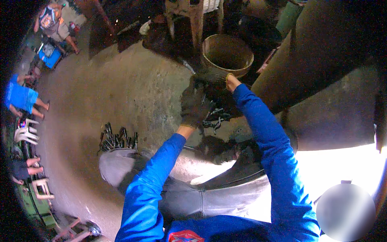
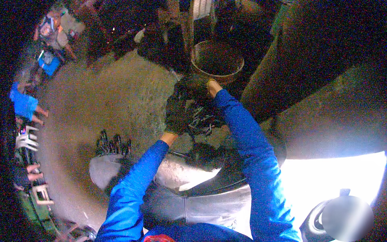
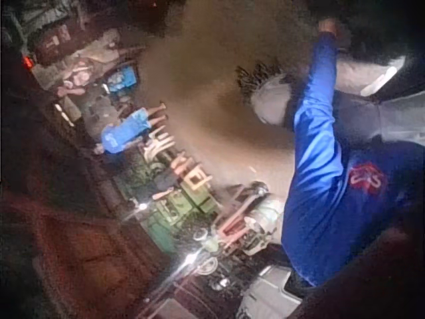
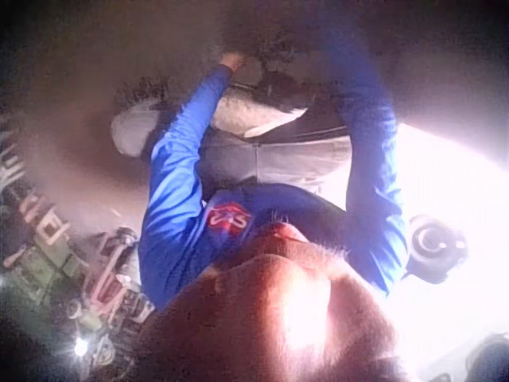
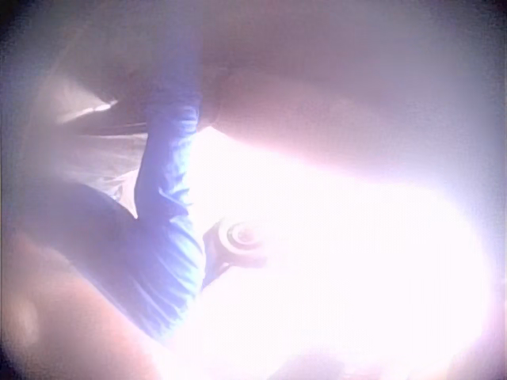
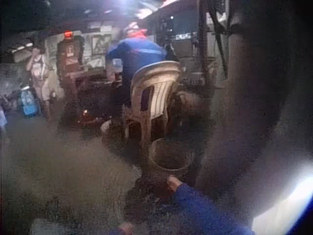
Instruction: The person sits on the floor and repeatedly dips metal rods into a bucket of liquid, then scrapes them with a tool to remove residue. The person handles the rods one at a time, occasionally inspecting them before returning them to the bucket or placing them on the floor.
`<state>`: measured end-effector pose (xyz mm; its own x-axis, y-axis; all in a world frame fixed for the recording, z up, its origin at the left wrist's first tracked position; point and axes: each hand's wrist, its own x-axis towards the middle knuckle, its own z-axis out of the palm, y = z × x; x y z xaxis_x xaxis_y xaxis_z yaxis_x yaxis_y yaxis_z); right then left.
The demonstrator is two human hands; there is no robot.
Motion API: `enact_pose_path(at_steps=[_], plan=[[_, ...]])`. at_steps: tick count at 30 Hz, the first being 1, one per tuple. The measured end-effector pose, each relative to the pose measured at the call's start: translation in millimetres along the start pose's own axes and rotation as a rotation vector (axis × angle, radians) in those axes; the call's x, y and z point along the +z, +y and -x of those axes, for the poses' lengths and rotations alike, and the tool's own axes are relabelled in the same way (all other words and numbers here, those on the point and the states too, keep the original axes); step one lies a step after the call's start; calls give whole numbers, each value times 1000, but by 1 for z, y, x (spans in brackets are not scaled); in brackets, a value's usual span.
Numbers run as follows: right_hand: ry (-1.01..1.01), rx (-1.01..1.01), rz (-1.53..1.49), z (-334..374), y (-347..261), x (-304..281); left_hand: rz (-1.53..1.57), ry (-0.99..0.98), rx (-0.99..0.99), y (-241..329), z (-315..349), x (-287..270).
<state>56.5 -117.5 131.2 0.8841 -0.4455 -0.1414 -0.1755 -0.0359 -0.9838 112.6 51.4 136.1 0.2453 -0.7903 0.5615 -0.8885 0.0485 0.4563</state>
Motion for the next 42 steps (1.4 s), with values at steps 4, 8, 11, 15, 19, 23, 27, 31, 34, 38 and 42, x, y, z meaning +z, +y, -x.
enact_pose_path(at_steps=[4, 8, 11, 15, 19, 23, 27, 31, 34, 38, 42], plan=[[85, -172, 485, 17, -63, 0, -33, -93, 48, 3, 0, -4], [200, -217, 900, 0, -55, -55, 78, -367, -233, -20, 15, 52], [235, -268, 1234, 7, -55, -108, 387, -326, -599, -33, 0, 112], [426, -14, 880, 36, -68, -141, 345, -381, -848, -44, -69, 186], [513, 313, 1008, 59, -42, -159, 502, -230, -986, -43, -103, 256], [567, -99, 1246, 33, -38, -161, 731, 95, -984, -85, -126, 258], [458, 250, 1465, 50, 19, -182, 578, -372, -1142, -10, -74, 218], [520, -53, 1703, 36, 80, -196, 722, -359, -1007, 21, -34, 158], [399, 192, 1511, 9, 80, -151, 913, -13, -799, 6, 1, 145], [400, 479, 1119, 13, 113, -140, 993, -28, -828, 10, 24, 141], [350, 614, 973, 25, 149, -134, 1022, -146, -948, 21, 42, 134]])
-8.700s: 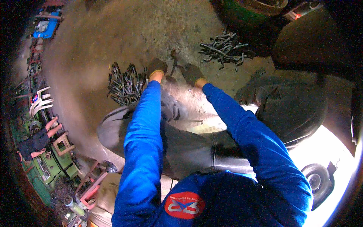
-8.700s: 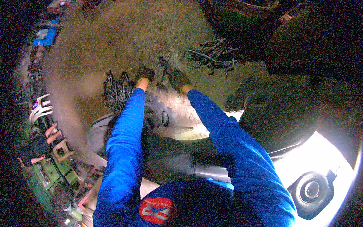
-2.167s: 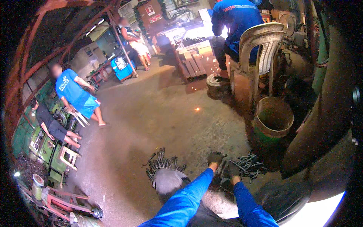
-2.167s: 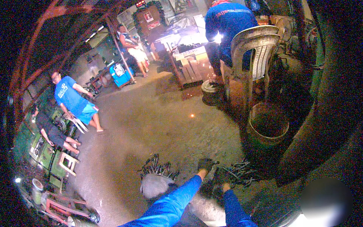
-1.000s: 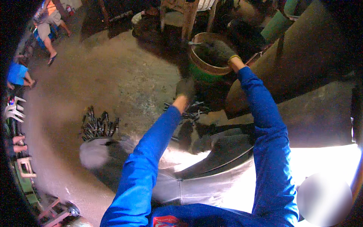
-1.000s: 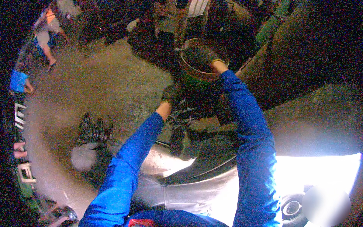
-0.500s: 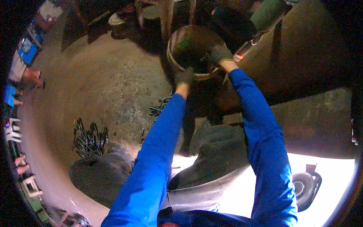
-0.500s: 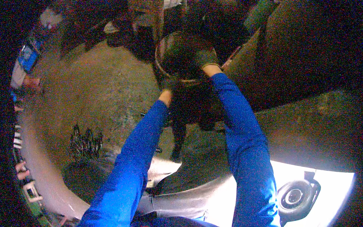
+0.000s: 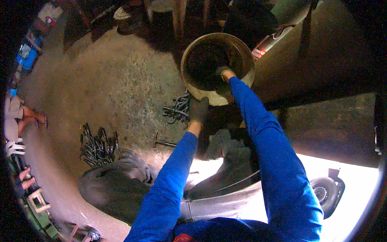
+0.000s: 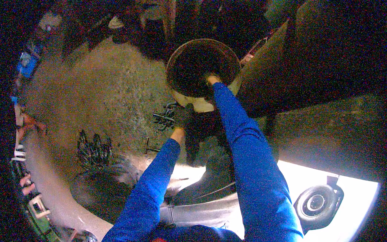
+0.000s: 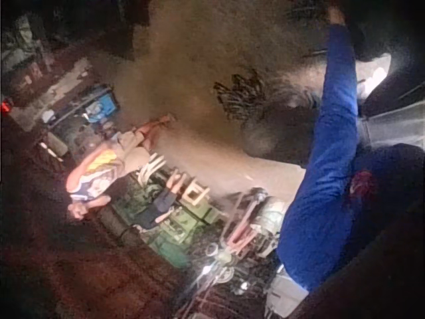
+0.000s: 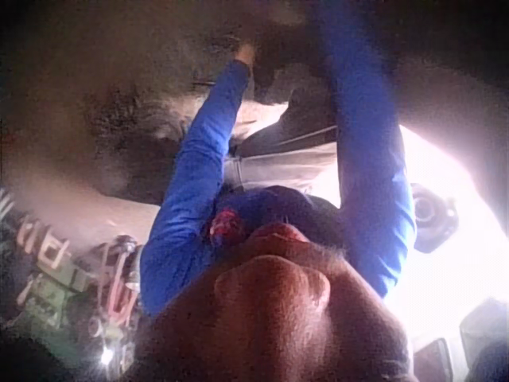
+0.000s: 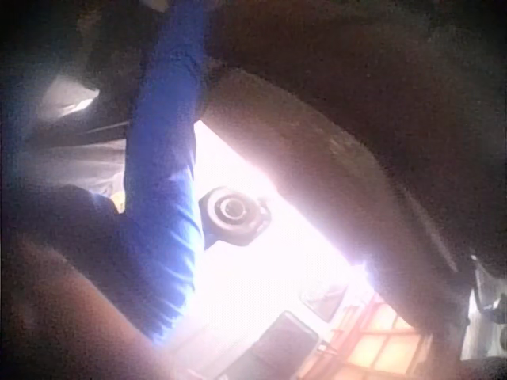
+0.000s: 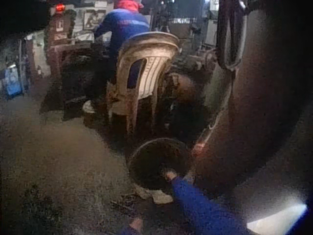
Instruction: The person sits on the floor and repeatedly dips metal rods into a bucket of liquid, then scrapes them with a tool to remove residue. The person handles the rods one at a time, occasionally inspecting them before returning them to the bucket or placing them on the floor.
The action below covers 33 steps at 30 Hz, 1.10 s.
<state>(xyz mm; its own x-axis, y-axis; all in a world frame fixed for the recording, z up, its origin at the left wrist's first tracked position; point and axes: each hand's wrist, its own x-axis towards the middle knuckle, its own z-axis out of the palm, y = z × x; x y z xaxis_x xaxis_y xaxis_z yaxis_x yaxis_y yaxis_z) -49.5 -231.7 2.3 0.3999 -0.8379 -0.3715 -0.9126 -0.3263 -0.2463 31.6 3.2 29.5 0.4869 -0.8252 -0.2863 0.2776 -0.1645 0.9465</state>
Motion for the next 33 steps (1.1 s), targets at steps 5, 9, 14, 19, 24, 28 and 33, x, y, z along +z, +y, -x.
enact_pose_path(at_steps=[5, 9, 14, 19, 24, 28, 33], plan=[[1, 88, -25, 16, -3, 30, -56, 73, 79, -19, -5, 0], [117, 35, 320, 33, -11, 36, -318, 68, -87, -10, -12, -3], [86, -61, 550, 36, -11, 19, -190, 145, 12, -5, -8, 0], [62, -102, 502, 12, 42, 32, -141, 87, -40, -1, 4, 8], [45, -154, 490, 25, 18, 22, -292, 104, -58, -15, 0, 2], [42, -124, 542, 28, 9, 13, -426, 100, -118, -28, -12, 5], [31, -109, 556, 33, -9, 9, -233, 111, 63, -20, -5, -1]])
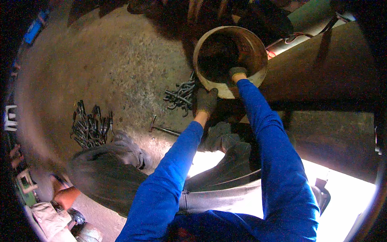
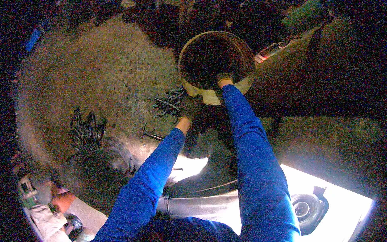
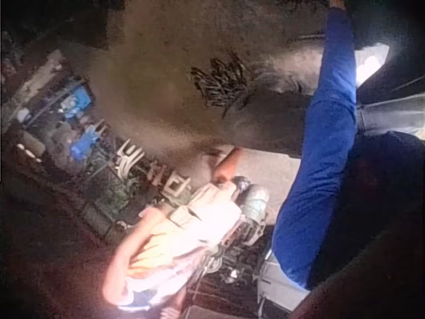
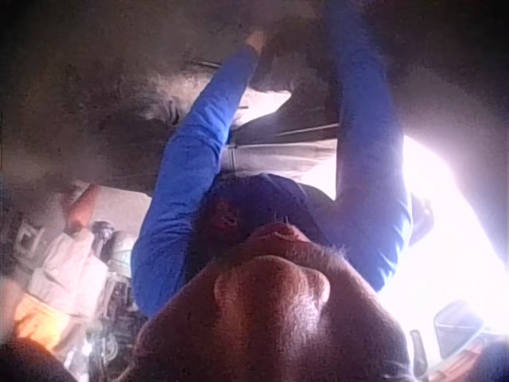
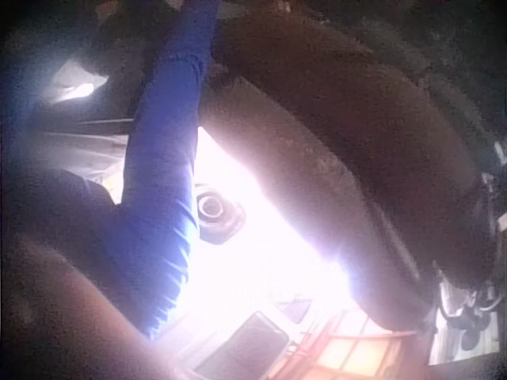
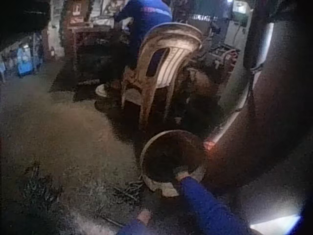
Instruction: The person sits on the floor and repeatedly dips metal rods into a bucket of liquid, then scrapes them with a tool to remove residue. The person handles the rods one at a time, occasionally inspecting them before returning them to the bucket or placing them on the floor.
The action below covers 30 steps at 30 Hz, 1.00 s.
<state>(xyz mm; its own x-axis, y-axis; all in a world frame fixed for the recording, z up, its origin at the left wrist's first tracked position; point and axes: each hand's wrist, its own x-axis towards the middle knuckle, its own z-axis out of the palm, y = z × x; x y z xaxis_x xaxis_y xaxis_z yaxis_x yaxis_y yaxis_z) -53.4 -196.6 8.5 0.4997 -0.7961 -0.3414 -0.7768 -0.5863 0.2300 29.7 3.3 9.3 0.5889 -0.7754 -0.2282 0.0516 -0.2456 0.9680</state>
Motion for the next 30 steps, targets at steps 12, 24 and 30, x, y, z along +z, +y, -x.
enact_pose_path(at_steps=[12, 24, 30], plan=[[-26, 77, 4, -1, 4, 5, -12, -55, -147, 8, 5, 0], [36, 51, -64, -6, 6, 9, -52, -10, -101, -37, -15, 12], [22, 66, -61, 1, 20, 17, 8, -51, -154, -2, 0, 11]])
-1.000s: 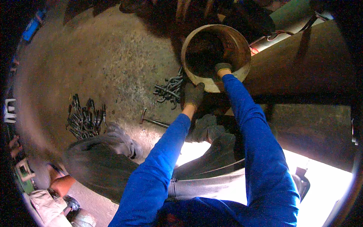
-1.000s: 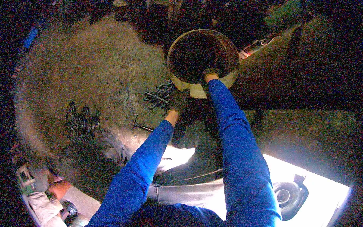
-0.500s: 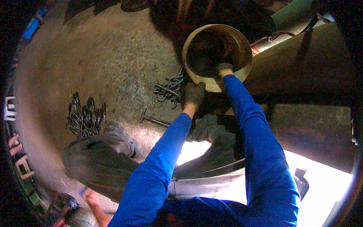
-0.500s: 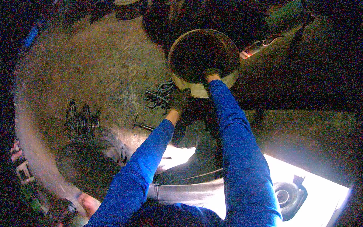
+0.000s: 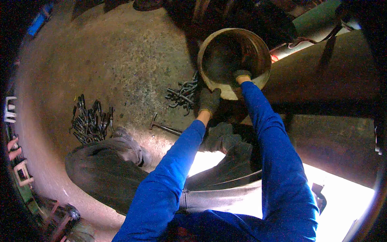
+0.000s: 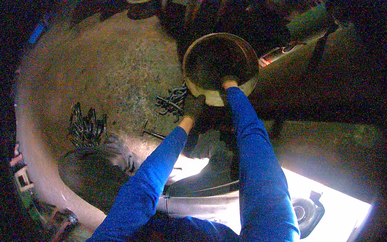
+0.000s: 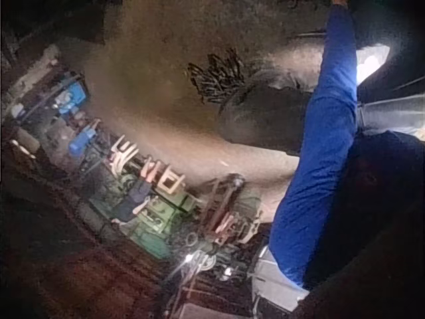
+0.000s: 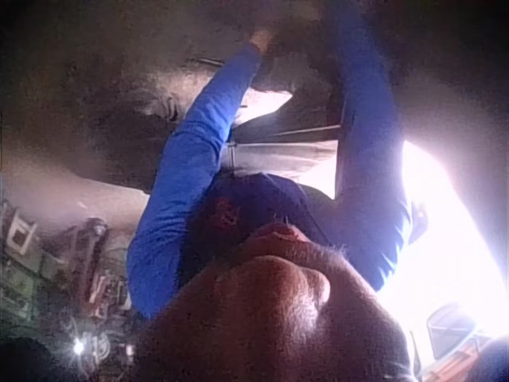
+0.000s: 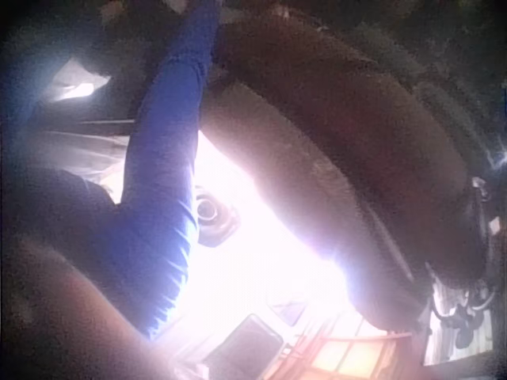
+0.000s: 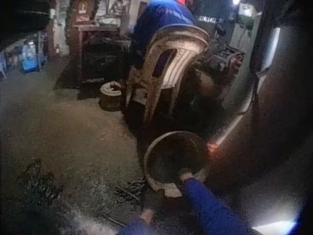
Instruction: The person sits on the floor and repeatedly dips metal rods into a bucket of liquid, then scrapes them with a tool to remove residue. The person handles the rods one at a time, occasionally inspecting them before returning them to the bucket or placing them on the floor.
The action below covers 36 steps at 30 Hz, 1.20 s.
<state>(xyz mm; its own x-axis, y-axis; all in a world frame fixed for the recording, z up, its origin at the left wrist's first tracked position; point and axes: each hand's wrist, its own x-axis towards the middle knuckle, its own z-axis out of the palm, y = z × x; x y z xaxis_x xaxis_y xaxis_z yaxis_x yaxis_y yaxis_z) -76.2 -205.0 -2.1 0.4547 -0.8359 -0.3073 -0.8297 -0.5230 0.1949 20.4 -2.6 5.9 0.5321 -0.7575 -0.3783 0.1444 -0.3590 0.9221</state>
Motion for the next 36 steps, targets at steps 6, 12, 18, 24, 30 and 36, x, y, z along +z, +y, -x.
enact_pose_path(at_steps=[6, 12, 18, 24, 30, 36], plan=[[14, -21, -12, -3, -4, -5, 72, 79, 87, -2, 0, -1], [53, -129, -70, -30, -6, -22, -1, 84, 99, 11, -21, -13], [162, -182, 73, -75, 81, -70, -157, -71, 105, 45, -78, 27], [115, -37, -990, -54, 87, -151, -280, 57, 138, 66, -188, 39], [47, 252, -2146, 41, 127, -86, -79, -49, 7, 68, -134, 117], [-66, 258, -2769, 111, -114, -165, -430, -253, 254, 35, -209, -27]])
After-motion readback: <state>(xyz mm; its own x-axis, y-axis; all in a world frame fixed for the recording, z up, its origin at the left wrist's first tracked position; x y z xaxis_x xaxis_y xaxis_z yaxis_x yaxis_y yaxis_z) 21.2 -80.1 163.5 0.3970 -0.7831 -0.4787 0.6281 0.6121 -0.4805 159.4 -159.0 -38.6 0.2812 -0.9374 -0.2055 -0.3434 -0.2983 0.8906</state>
